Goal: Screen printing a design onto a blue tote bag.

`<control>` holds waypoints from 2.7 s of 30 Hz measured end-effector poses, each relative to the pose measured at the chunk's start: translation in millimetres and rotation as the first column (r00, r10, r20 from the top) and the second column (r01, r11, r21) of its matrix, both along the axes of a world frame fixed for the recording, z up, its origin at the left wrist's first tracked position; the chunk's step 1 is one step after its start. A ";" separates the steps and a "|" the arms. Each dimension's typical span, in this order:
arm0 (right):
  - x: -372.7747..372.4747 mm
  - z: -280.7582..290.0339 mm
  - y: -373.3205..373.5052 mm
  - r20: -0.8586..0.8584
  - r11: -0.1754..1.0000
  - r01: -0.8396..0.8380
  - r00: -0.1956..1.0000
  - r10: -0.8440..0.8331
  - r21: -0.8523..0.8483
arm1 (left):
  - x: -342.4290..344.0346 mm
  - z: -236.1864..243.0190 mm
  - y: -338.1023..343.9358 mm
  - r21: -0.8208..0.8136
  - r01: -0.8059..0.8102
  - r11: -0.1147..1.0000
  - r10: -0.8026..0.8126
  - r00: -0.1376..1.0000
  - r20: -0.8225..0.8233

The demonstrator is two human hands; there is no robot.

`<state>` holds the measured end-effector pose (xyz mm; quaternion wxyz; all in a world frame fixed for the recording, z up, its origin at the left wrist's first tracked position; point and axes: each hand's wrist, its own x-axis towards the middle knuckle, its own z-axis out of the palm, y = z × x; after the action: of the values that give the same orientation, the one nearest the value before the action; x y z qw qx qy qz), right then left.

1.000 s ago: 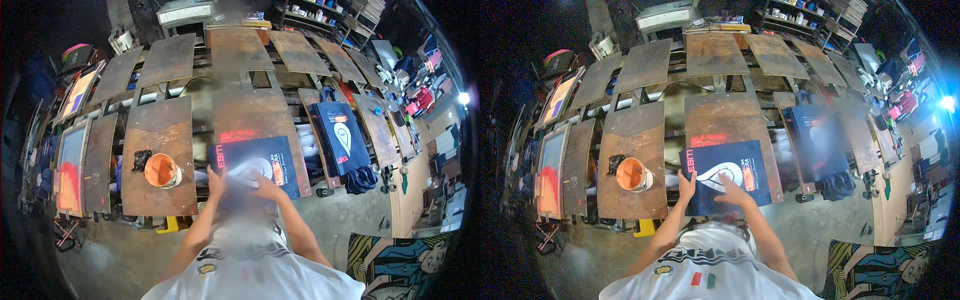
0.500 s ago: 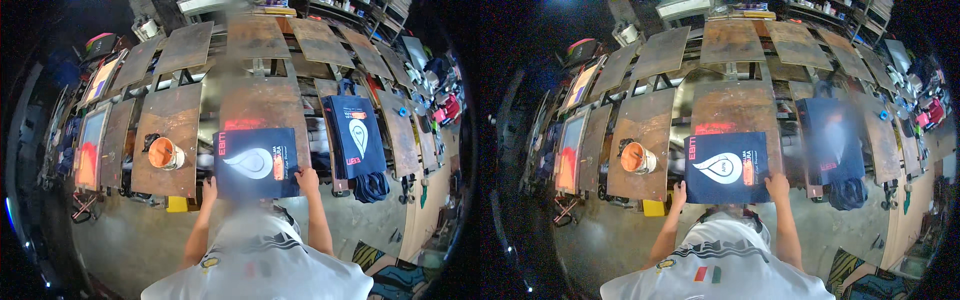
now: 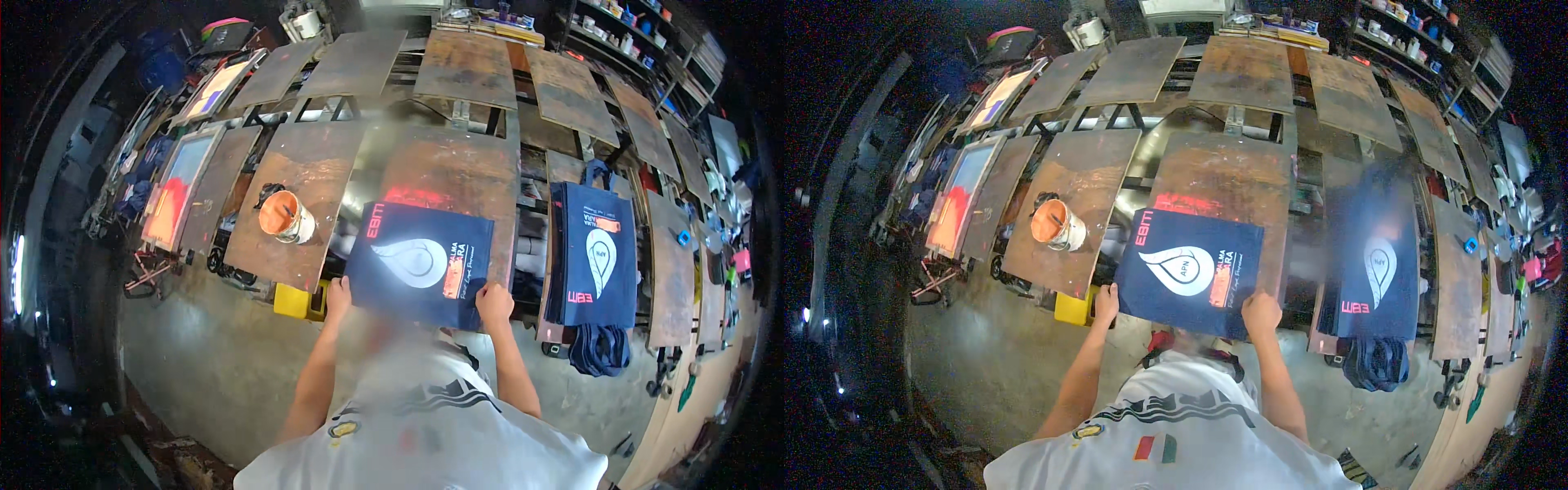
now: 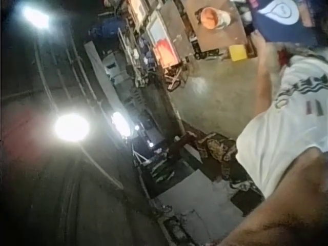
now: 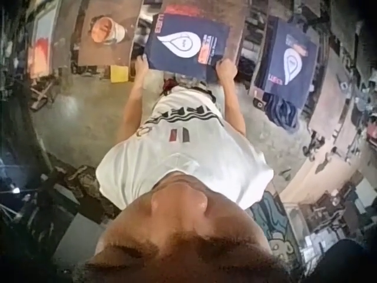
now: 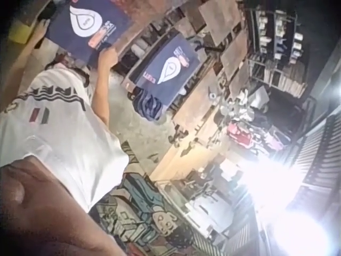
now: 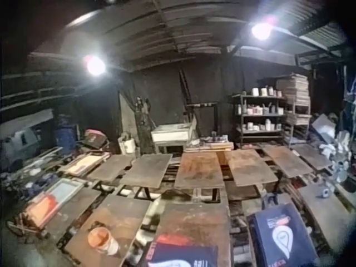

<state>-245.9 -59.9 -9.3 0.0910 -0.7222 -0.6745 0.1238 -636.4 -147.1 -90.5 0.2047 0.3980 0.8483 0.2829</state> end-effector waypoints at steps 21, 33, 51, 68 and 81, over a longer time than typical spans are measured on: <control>-8.0 -17.5 -2.6 0.097 0.999 -0.043 0.994 0.041 0.021 | -3.2 -14.1 6.9 0.021 -0.080 0.997 0.083 0.987 -0.139; -23.7 -5.5 -3.0 0.040 0.999 -0.026 0.999 0.025 0.030 | -30.7 -41.1 -0.1 0.060 0.049 0.997 -0.046 0.998 -0.051; -152.5 43.5 8.0 -0.234 0.815 -0.579 0.789 0.568 0.022 | 15.8 29.8 47.5 -0.100 0.255 0.962 -0.240 0.961 0.137; -214.7 10.5 34.3 0.014 0.763 -0.589 0.789 0.614 -0.267 | -30.7 12.5 48.4 0.038 0.531 0.846 -0.508 0.784 0.356; -265.2 32.6 24.3 0.199 0.835 -0.357 0.861 0.468 -0.418 | -73.8 40.7 46.3 0.145 0.617 0.773 -0.632 0.728 0.265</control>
<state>-511.1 -35.6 23.3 -0.1757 -0.5717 -0.7862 0.1558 -710.1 -100.9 -49.8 0.4042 0.6170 0.6170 0.2743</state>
